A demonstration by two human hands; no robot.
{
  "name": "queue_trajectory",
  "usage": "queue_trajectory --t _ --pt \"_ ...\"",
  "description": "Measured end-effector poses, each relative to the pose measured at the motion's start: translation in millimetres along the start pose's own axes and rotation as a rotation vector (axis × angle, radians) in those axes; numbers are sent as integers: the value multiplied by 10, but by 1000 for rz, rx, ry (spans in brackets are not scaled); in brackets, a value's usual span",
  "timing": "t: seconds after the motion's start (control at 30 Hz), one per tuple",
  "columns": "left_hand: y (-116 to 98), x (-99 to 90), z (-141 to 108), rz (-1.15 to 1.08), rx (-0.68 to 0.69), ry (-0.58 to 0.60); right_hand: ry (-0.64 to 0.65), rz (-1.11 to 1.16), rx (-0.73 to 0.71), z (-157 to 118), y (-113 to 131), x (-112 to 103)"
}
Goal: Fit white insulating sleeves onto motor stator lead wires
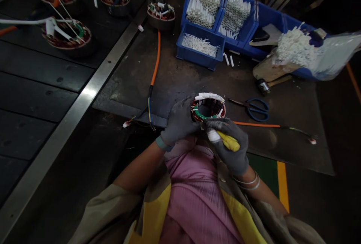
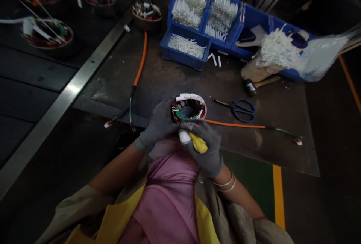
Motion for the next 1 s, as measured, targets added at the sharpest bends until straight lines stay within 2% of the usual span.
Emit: queue_trajectory --t 0.13,0.3,0.4,0.6,0.73,0.83,1.0 --pt "-53 -16 10 54 -17 4 -3 -91 -54 -5 11 112" --pt "-104 -42 -15 108 -37 22 108 -293 -161 -139 12 204" --pt "-76 -21 -28 107 -21 3 173 -347 -225 -193 45 188" --pt "-34 7 -14 65 -3 -10 5 -213 -164 -173 162 -12" --pt "-39 -10 -17 55 -9 10 -43 -193 -155 -175 126 -92" --pt "-36 -14 -27 56 -9 -2 -30 -186 -152 -198 67 -63" --pt "-36 14 -16 77 -1 -29 -36 -192 -152 -197 -48 109"
Point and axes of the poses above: each hand's wrist, its own z-axis towards the middle knuckle, its own x-axis out of the palm, y = z × x, the point moved 2 cm from there along z, towards the middle knuckle, and after that the axes turned 3 degrees about y, right-handed, at the moved point
